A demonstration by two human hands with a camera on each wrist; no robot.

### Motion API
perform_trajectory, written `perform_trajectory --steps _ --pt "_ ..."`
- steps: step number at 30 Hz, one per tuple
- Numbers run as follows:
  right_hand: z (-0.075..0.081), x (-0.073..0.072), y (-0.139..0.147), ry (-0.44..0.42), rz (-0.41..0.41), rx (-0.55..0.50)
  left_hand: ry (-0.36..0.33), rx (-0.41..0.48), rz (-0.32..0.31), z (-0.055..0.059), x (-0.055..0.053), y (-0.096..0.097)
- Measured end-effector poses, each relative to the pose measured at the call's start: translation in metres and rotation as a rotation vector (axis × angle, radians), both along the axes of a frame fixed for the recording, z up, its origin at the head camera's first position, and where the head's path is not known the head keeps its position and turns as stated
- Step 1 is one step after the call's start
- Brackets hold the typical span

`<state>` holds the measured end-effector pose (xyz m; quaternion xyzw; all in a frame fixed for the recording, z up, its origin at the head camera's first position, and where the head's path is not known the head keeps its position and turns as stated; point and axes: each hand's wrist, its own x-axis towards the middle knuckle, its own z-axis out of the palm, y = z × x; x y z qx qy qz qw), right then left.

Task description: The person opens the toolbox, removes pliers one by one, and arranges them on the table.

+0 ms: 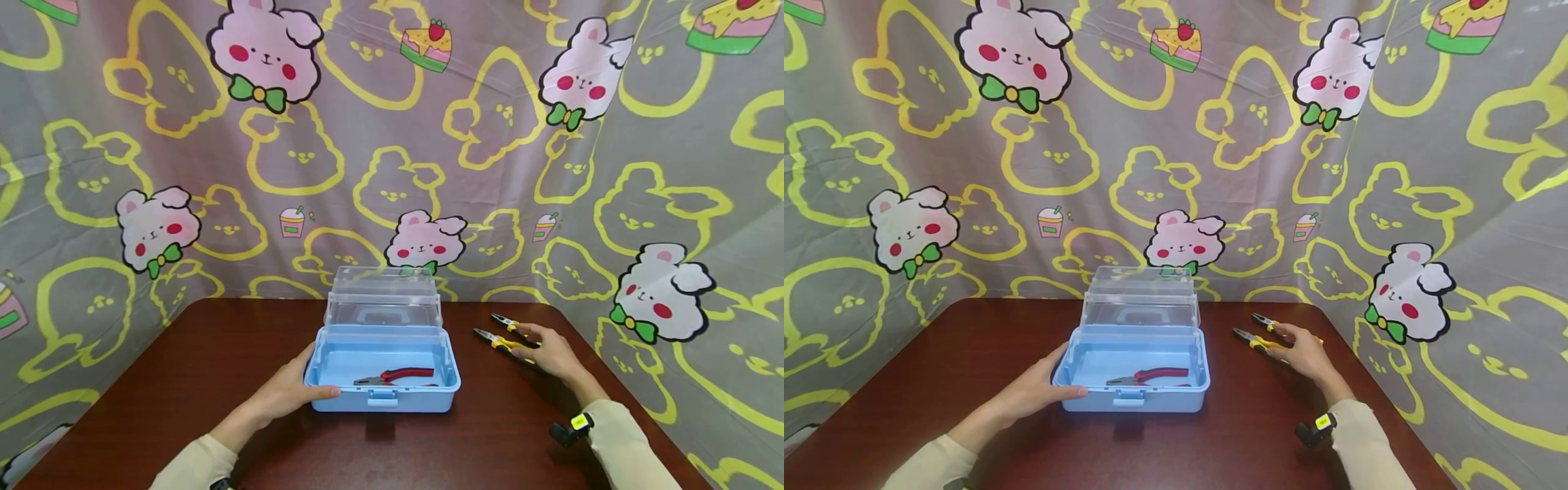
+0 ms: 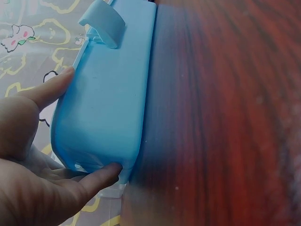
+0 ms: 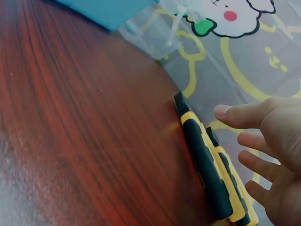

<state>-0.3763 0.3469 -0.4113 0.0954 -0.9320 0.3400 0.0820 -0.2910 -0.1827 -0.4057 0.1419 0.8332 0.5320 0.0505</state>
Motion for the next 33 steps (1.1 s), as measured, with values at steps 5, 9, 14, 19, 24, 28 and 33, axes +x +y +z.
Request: perform_trajectory --steps 5,9,14,19,24,28,33 --pt "0.003 -0.001 -0.005 0.032 0.025 0.001 -0.002 -0.01 0.006 0.0 0.0 0.0" --pt "0.007 0.0 -0.01 0.058 0.029 0.02 -0.005 -0.007 0.002 -0.001 0.0 0.0" --pt "0.014 0.0 -0.018 0.099 0.058 0.04 -0.009 -0.004 0.001 -0.001 0.0 0.0" --pt "0.02 0.001 -0.027 0.109 0.103 0.024 -0.012 0.001 0.0 0.0 0.0 0.0" --pt "0.024 0.0 -0.036 0.116 0.133 0.017 -0.012 -0.006 0.005 0.0 0.0 0.0" --pt "0.028 0.002 -0.045 0.108 0.173 0.007 -0.01 -0.008 0.006 0.001 0.0 0.0" --pt "0.033 0.003 -0.057 0.1 0.21 0.014 -0.005 -0.005 0.005 0.001 0.0 0.0"
